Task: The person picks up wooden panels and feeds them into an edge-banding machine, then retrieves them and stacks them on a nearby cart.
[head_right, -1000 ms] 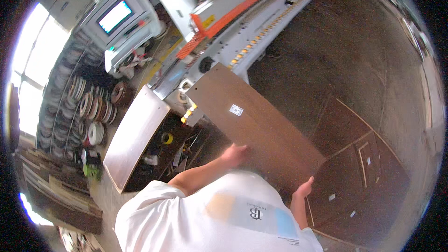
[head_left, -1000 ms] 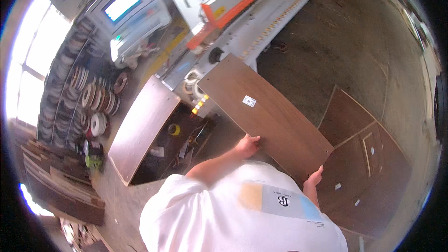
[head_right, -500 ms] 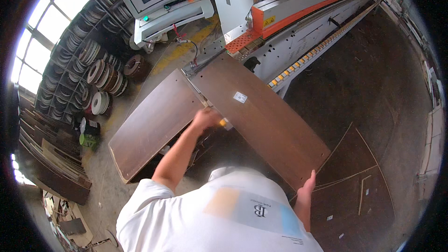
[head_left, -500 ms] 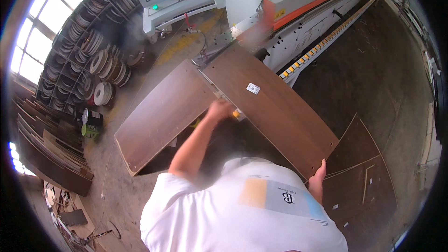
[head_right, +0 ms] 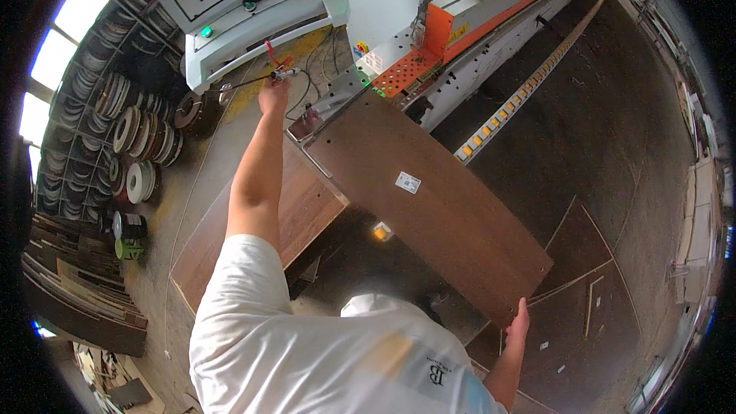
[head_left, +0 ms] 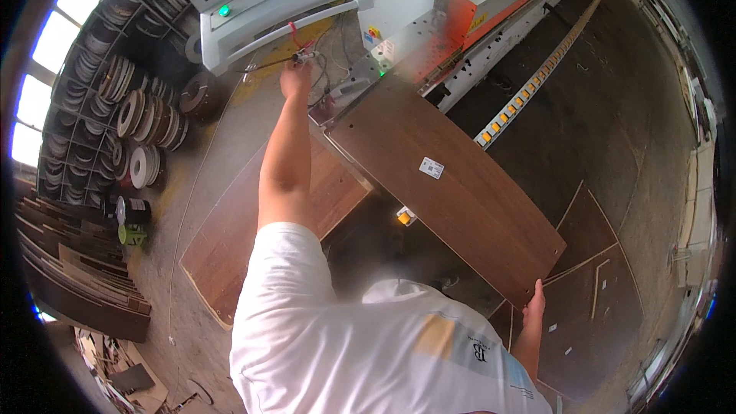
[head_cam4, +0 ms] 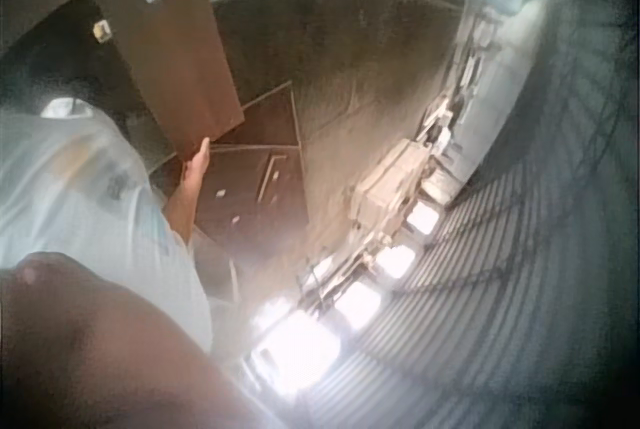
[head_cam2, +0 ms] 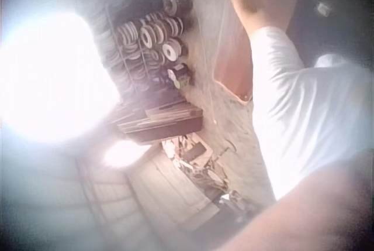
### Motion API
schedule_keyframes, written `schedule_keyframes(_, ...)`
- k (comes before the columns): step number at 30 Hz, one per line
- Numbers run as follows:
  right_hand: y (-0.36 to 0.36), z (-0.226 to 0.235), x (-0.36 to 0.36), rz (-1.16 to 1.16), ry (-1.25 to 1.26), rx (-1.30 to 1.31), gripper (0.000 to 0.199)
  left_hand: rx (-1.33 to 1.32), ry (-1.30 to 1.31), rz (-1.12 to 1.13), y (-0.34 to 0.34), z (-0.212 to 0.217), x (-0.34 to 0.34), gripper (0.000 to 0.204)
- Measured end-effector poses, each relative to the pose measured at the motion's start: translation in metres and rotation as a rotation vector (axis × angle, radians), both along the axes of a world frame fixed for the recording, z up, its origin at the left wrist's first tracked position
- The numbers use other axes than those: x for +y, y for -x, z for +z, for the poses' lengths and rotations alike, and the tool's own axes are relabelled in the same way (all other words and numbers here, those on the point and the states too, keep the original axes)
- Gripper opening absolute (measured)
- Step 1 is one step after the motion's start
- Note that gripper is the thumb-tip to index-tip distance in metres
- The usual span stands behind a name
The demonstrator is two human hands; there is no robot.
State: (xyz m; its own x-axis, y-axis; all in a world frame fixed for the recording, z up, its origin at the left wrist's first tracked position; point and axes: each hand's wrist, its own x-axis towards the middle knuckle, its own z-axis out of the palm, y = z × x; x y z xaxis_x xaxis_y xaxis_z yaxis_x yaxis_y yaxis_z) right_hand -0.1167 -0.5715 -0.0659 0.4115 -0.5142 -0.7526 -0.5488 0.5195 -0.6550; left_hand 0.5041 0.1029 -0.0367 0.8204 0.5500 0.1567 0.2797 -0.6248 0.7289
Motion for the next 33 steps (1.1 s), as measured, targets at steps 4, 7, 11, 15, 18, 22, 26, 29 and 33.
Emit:
schedule_keyframes(4,0.013,-0.009,0.002,-0.064,0.024,-0.031,0.061,0.026,-0.100,-0.017,-0.002,0.007,-0.003,0.047)
schedule_keyframes(7,0.002,0.001,0.007,0.039,0.055,-0.040,0.060,-0.217,-0.167,0.055,0.019,0.010,0.036,0.037)
schedule_keyframes(11,0.020,0.009,0.014,0.067,0.119,-0.003,0.063,-0.678,0.218,-0.159,0.079,0.094,0.039,0.012)
schedule_keyframes(15,0.010,0.011,0.014,0.114,0.144,-0.002,0.062,-0.707,0.216,-0.343,0.161,0.132,0.091,0.027)
schedule_keyframes(18,0.011,0.016,0.016,0.105,0.109,0.077,0.062,-0.325,-0.142,-0.461,0.202,0.120,0.095,0.041)
schedule_keyframes(22,0.016,0.031,0.021,0.197,0.127,0.048,0.065,0.637,-0.759,-0.635,0.266,0.130,0.023,0.034)
schedule_keyframes(26,0.021,0.022,0.020,0.148,0.144,-0.010,0.068,0.605,-0.571,-0.558,0.306,0.099,0.007,0.044)
schedule_keyframes(29,0.031,0.001,0.011,0.116,0.134,-0.025,0.068,0.525,-0.464,-0.485,0.324,0.052,0.007,0.044)
schedule_keyframes(33,0.028,0.002,0.016,0.023,0.140,-0.016,0.067,0.626,0.169,-0.332,0.371,0.008,-0.074,0.039)
